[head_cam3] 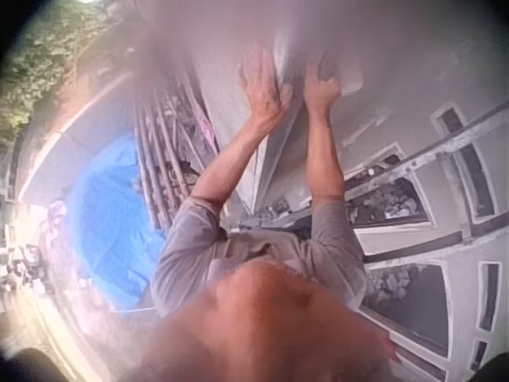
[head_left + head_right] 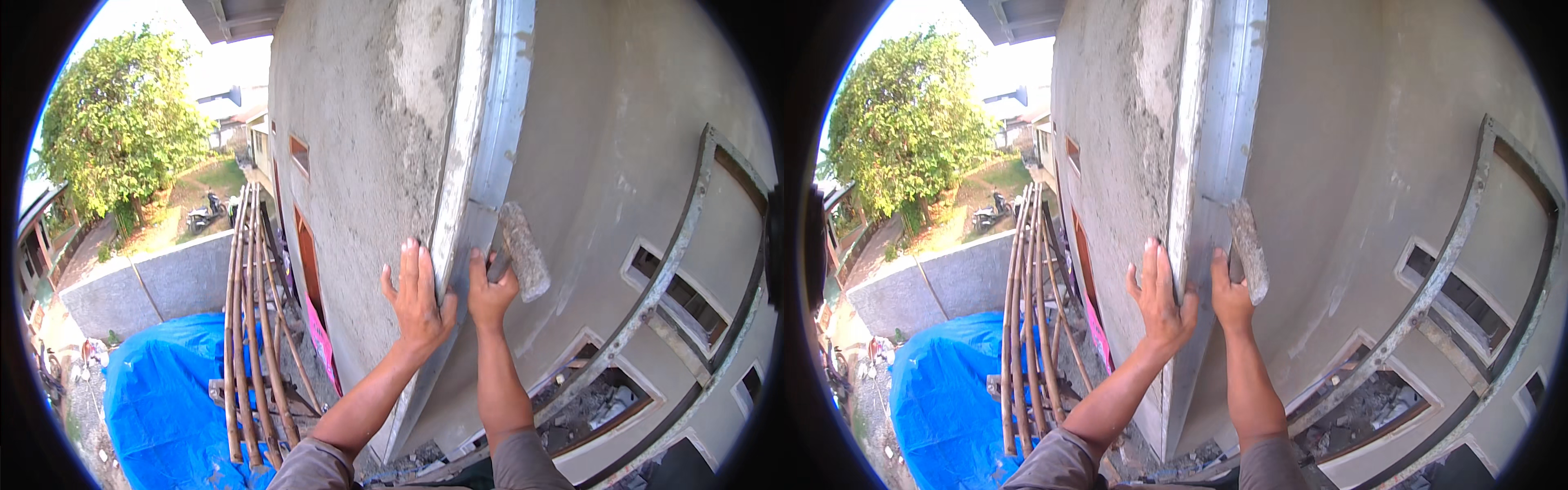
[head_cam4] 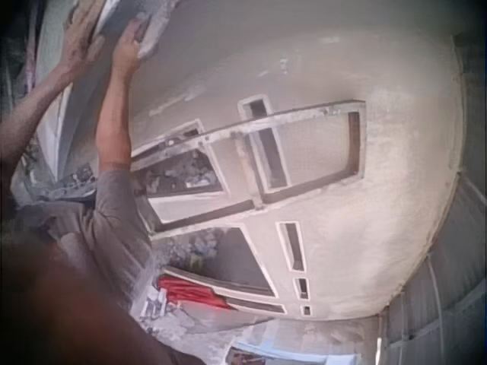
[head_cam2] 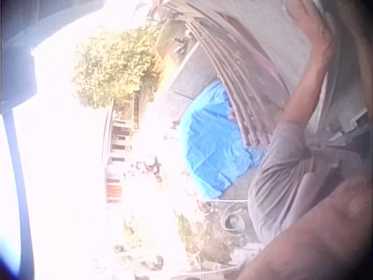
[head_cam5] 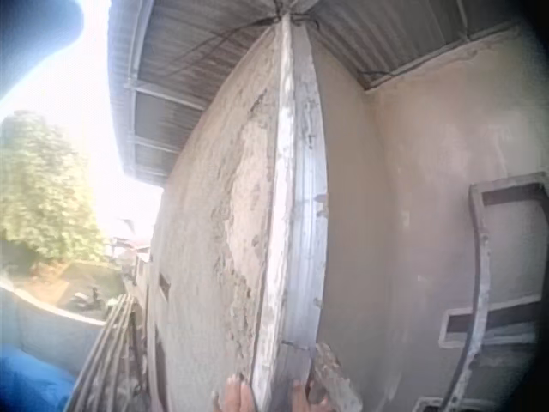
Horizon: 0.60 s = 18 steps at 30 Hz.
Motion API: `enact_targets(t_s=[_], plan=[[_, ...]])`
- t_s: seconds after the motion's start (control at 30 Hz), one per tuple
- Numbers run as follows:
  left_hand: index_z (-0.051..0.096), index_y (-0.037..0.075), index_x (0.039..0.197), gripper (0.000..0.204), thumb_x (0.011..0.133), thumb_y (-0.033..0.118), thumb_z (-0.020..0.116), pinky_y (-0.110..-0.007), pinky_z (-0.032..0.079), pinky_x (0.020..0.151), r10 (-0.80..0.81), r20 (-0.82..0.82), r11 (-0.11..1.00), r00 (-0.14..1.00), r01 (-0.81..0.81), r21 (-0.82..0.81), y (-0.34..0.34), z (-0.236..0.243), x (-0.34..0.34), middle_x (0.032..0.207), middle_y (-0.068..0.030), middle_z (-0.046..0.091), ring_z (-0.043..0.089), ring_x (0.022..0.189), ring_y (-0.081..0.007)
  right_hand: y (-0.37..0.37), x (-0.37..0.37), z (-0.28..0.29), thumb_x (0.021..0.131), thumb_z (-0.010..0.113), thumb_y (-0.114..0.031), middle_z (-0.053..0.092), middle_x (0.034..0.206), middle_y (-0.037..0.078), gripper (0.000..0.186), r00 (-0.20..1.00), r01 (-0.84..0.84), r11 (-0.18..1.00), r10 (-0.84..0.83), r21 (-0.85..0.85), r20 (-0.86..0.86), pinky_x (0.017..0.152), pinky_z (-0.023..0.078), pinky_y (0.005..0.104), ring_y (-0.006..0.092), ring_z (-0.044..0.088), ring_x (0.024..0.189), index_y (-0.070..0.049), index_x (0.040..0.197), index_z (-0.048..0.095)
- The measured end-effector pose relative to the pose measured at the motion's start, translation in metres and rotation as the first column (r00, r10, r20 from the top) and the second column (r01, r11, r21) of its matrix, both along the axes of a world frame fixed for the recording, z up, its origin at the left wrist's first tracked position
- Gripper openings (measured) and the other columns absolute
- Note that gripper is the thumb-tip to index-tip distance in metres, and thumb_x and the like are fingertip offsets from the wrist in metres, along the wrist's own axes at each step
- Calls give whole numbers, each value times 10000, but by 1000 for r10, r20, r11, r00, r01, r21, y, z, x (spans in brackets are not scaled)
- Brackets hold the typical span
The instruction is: The person uses a hammer to tap a metal straightedge against a wet plastered wall, then scrapes and smooths the surface with a trowel. The person repeatedly repositions the straightedge and scrapes along the wall edge to level the plaster.
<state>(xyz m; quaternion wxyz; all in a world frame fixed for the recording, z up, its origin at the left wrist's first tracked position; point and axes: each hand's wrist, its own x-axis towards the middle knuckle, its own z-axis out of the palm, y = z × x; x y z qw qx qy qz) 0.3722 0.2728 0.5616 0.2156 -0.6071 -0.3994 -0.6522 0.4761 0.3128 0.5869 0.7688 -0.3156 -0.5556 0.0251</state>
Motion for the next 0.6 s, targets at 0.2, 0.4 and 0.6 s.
enact_targets(t_s=[0.2,0.4,0.6], plan=[[339,-64,1393,755,711,90,625,-512,113,1103,-11,-7,1000,1000,11,-22,9,-7,9,1447,-275,358,336,1374,-359,1,7,-3,827,680,-90,596,595,68,139,999,-9,998,12,68,-39,512,443,316,131,546,525,17,764,618],[327,-67,1399,748,720,61,615,-493,129,1102,54,-39,999,998,-54,0,1,-9,-13,1441,-298,353,332,1376,-363,-3,-12,-5,796,691,-75,574,583,111,117,997,-66,992,69,105,-27,507,448,321,178,571,508,1,754,613],[326,-80,1394,719,739,45,597,-482,108,1110,69,-47,998,997,-68,14,-3,-7,-5,1437,-309,352,334,1374,-371,3,-5,-9,784,692,-63,600,618,124,98,999,-34,986,38,162,-16,523,469,331,234,617,541,-1,781,615]])
